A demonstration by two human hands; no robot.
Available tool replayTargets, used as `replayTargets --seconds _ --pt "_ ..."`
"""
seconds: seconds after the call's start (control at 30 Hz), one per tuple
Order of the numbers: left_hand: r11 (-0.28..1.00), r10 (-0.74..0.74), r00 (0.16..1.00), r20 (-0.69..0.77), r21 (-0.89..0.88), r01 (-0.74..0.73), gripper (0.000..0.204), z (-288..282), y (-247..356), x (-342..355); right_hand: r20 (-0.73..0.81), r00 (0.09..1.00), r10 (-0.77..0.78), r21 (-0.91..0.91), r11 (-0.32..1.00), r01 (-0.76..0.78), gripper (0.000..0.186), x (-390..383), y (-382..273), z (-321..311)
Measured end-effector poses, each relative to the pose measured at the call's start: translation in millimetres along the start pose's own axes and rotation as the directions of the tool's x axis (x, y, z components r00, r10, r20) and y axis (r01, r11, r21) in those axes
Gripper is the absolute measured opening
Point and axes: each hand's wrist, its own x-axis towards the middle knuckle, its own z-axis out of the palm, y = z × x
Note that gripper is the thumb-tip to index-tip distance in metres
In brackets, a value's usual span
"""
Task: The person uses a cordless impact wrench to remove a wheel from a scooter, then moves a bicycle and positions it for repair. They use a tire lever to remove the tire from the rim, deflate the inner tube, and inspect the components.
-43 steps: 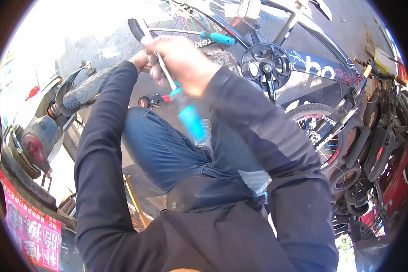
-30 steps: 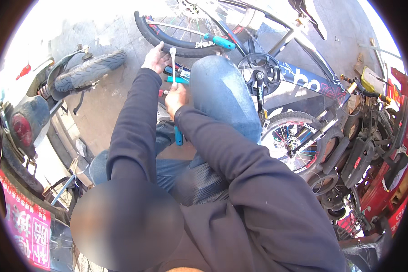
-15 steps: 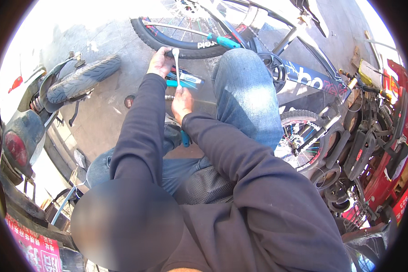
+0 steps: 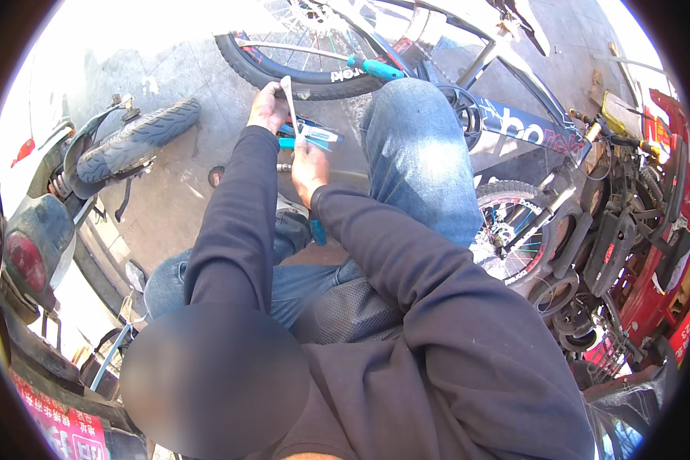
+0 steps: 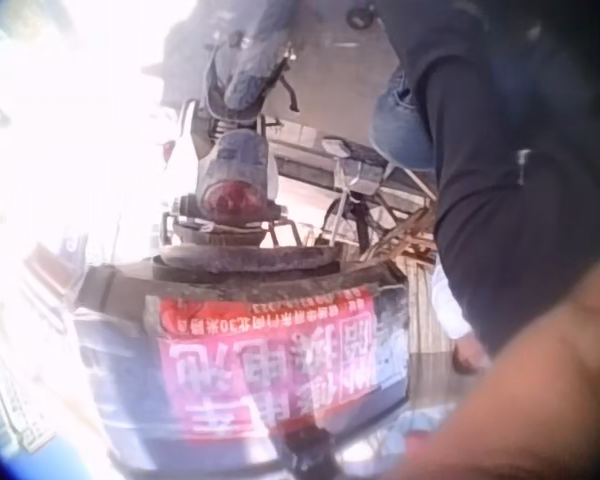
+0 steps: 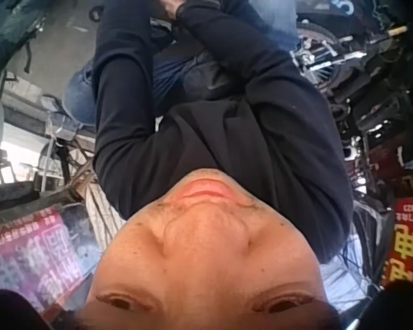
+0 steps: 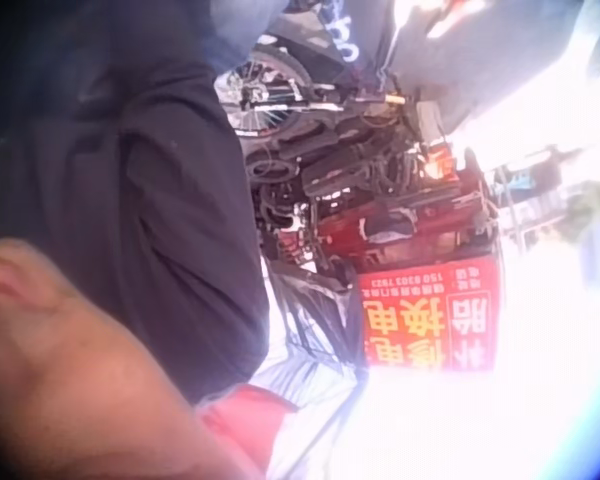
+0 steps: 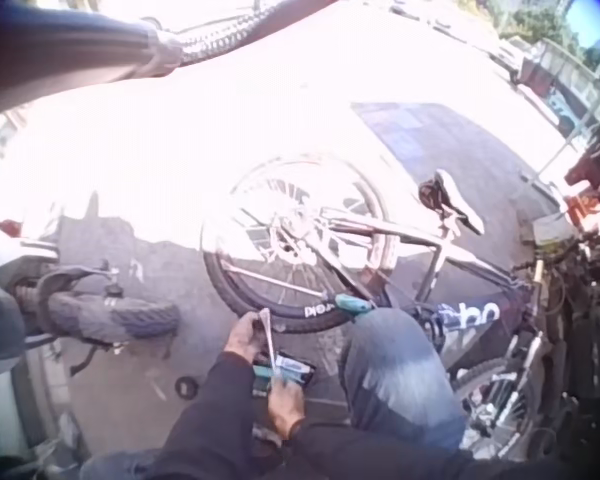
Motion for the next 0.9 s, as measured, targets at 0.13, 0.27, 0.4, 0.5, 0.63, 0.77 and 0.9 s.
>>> replayTargets --seconds 0.13,0.27,0.4,0.5,0.63,0.77,0.9 --pt "0.999 -0.043 0.997 0.067 -0.021 0.045 0.032 1 0 3 -0.029 1.0 -0.001 0.005 1.0 0.001 0.045 5 10 -2" --pt "0.999 -0.007 0.999 0.032 -0.036 0.008 0.033 8 -3 -4 -0.119 0.985 -0.127 -0.205 0.973 0.101 0.053 15 20 0" --pt "0.999 0.002 1.0 0.02 -0.045 -0.001 0.033 6 -1 -7 -0.147 0.987 -0.068 -0.204 0.978 0.037 0.06 12 10 9" --pt "1.0 0.012 1.0 0.008 -0.015 -0.012 0.032 8 1 -4 -0.176 0.982 -0.071 -0.163 0.986 0.042 0.063 25 20 19" --pt "1.0 0.008 1.0 -0.001 -0.006 -0.008 0.03 -2 1 -1 -0.213 0.974 -0.084 -0.207 0.977 0.039 0.063 31 26 28" --pt "0.999 0.006 1.0 0.024 0.041 -0.007 0.026 0 3 -8 -0.17 0.983 -0.066 -0.309 0.951 0.01 0.064 43 20 28" --pt "0.996 -0.064 0.995 0.071 0.069 0.059 0.03 11 9 -8 -0.089 0.996 -0.022 -0.235 0.972 0.001 0.059 45 7 29"
